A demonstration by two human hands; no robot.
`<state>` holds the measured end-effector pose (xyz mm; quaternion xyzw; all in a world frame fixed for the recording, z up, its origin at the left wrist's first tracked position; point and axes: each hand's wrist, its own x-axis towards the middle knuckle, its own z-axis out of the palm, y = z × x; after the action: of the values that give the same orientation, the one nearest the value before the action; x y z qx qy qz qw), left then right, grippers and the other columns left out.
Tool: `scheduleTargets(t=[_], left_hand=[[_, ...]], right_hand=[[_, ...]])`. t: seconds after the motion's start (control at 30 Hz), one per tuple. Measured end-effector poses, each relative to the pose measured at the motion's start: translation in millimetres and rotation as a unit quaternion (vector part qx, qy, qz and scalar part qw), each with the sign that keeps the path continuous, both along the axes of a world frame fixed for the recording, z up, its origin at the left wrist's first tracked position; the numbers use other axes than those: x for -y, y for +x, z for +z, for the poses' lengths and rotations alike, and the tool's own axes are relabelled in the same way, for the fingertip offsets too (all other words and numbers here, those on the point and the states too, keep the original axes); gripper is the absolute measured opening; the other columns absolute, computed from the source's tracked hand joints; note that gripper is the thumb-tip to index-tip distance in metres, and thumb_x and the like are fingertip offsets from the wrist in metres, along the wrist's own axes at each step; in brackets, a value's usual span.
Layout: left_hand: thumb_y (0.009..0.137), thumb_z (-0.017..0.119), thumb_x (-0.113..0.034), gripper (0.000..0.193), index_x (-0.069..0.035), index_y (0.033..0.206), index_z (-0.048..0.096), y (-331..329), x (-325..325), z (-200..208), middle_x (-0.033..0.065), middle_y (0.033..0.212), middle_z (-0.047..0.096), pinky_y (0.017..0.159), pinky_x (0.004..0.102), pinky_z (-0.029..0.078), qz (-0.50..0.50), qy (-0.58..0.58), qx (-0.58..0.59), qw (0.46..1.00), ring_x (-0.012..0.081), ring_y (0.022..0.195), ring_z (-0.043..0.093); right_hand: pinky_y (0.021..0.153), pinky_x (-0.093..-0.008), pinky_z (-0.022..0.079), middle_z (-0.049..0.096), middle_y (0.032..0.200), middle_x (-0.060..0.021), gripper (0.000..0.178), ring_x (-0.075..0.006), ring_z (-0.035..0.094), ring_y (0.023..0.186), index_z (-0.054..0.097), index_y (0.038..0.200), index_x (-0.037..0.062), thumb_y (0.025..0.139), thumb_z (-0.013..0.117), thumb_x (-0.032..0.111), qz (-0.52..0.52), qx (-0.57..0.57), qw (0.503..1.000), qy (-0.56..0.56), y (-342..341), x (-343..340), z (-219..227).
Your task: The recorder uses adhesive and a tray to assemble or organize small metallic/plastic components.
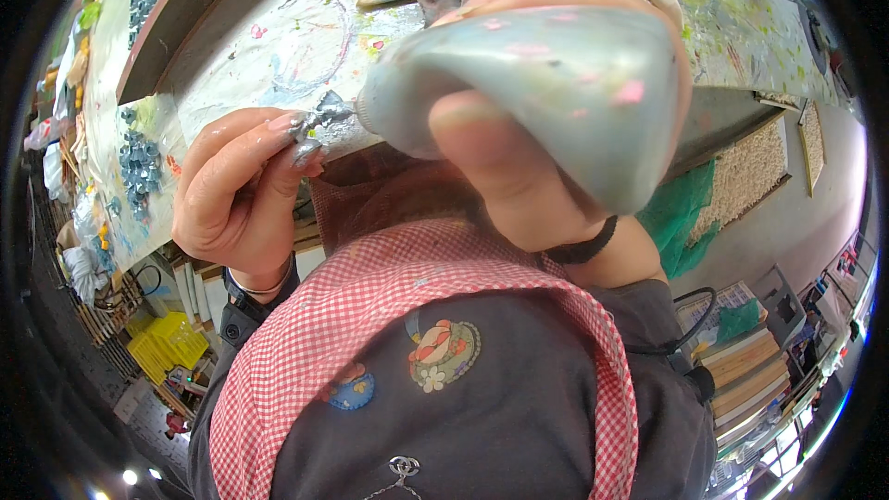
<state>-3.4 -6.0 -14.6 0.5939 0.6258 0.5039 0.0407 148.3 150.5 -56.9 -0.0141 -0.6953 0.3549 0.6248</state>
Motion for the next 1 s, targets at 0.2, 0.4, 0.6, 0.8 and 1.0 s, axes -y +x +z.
scheduleTargets(t=[0.2,0.4,0.6,0.8,1.0], left_hand=[[0.061,0.071,0.01,0.029,0.002,0.089,0.067,0.1,0.3,-0.3,0.0135,0.079,0.064,0.062,0.0268,0.051,0.005,-0.001,-0.003,1.0,0.0211,0.07,0.063],[0.061,0.071,0.01,0.03,0.001,0.089,0.067,-1.3,1.6,-1.9,0.013,0.079,0.064,0.063,0.027,0.051,0.007,0.001,0.008,1.0,0.0212,0.071,0.063],[0.061,0.071,0.01,0.03,0.002,0.089,0.066,-3.0,2.5,-1.2,0.013,0.079,0.064,0.063,0.0268,0.051,0.005,-0.001,0.002,1.0,0.0208,0.071,0.063],[0.072,0.068,0.009,0.022,0.006,0.093,0.061,-4.3,1.8,-0.5,0.019,0.087,0.062,0.054,0.0238,0.052,-0.03,-0.021,-0.008,0.999,0.0167,0.065,0.061],[0.072,0.067,0.009,0.02,0.006,0.092,0.061,-3.6,1.6,2.2,0.0189,0.086,0.062,0.054,0.0238,0.052,-0.024,-0.023,-0.006,0.999,0.0168,0.066,0.061]], right_hand=[[0.068,-0.0333,0.043,0.055,0.083,-0.013,0.045,-0.0234,0.053,0.073,0.05,0.095,-0.0018,0.089,0.049,0.043,-0.042,0.057,0.995,-0.069,3.2,11.7,3.3],[0.067,-0.0323,0.042,0.055,0.083,-0.0134,0.041,-0.023,0.052,0.073,0.05,0.095,-0.0015,0.089,0.047,0.039,0.036,0.103,0.994,0.011,3.6,0.9,17.7],[0.067,-0.0326,0.042,0.056,0.082,-0.0122,0.041,-0.0229,0.053,0.074,0.05,0.095,-0.0013,0.089,0.047,0.039,-0.019,0.167,0.985,0.043,5.2,-1.5,17.4],[0.066,-0.0335,0.042,0.057,0.083,-0.0131,0.04,-0.0231,0.054,0.072,0.05,0.095,-0.002,0.089,0.047,0.038,-0.074,-0.014,0.984,-0.16,0.1,17.4,-2.0],[0.065,-0.0352,0.042,0.057,0.084,-0.0145,0.041,-0.0234,0.054,0.072,0.05,0.093,-0.0023,0.089,0.048,0.038,0.005,0.058,0.998,0.039,9.6,-7.4,6.2]])
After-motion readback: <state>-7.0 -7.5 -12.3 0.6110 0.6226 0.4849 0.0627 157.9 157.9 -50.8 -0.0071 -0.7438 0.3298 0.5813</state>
